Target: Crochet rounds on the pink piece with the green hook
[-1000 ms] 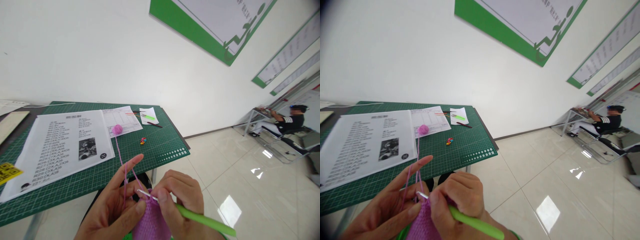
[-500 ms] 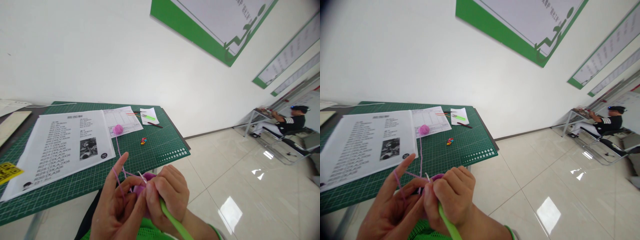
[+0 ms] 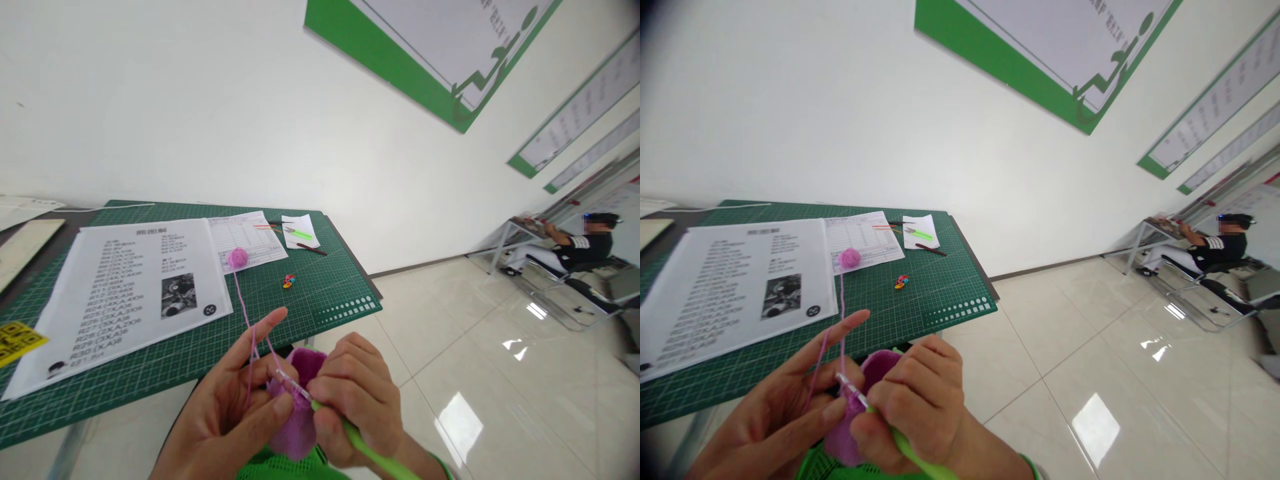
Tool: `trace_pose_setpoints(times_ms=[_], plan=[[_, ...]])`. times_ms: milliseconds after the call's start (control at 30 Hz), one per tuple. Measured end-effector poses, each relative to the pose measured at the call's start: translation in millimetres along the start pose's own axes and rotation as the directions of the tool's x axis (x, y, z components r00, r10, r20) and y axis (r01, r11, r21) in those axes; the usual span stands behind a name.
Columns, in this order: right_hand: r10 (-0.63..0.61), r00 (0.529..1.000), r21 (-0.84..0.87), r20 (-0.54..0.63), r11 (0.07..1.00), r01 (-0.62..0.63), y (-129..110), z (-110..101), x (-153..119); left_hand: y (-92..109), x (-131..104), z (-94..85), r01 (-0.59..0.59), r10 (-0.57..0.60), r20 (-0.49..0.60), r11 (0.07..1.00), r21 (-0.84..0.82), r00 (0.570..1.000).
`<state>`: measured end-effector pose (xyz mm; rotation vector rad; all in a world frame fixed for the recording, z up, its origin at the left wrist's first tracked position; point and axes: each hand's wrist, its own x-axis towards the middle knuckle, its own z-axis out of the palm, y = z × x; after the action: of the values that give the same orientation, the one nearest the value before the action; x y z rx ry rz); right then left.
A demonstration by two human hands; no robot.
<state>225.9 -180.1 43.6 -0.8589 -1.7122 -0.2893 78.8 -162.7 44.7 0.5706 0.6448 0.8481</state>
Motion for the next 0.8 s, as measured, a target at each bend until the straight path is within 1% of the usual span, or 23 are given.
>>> trace_pose_setpoints(times_ms=[67,167,300,400,533,600,667,733,800], plan=[[0.022,0.999,0.008,0.027,1.0,-0.022,-5,-6,2,0,0,-0.6,0.017,-0.017,0.029,1.0,-0.002,0.999],[0.091,0.994,0.022,0.062,0.995,-0.093,-11,-12,3,1,0,-0.6,0.051,-0.051,0.033,0.999,0.02,0.998],[0.2,0.979,0.074,0.042,0.976,-0.203,-17,-17,4,2,0,-2.7,0.086,-0.087,0.078,0.996,0.015,0.993],[0.26,0.965,0.115,0.043,0.958,-0.263,-18,-20,6,1,1,-7.3,0.096,-0.097,0.116,0.995,0.014,0.988],[0.295,0.953,0.162,0.065,0.94,-0.301,-16,-23,9,0,3,-10.7,0.075,-0.077,0.179,0.997,0.019,0.981],[0.308,0.95,0.193,0.052,0.93,-0.312,-15,-24,9,1,3,-8.9,0.067,-0.07,0.171,0.998,0.021,0.983],[0.336,0.941,0.231,0.048,0.913,-0.337,-14,-25,8,3,2,-5.8,0.078,-0.082,0.139,0.996,0.034,0.987],[0.374,0.926,0.287,0.051,0.883,-0.372,-12,-25,7,5,1,-3.2,0.089,-0.095,0.115,0.994,0.063,0.989],[0.416,0.907,0.355,0.061,0.84,-0.409,-11,-25,6,5,1,-1.9,0.073,-0.084,0.113,0.992,0.098,0.99]])
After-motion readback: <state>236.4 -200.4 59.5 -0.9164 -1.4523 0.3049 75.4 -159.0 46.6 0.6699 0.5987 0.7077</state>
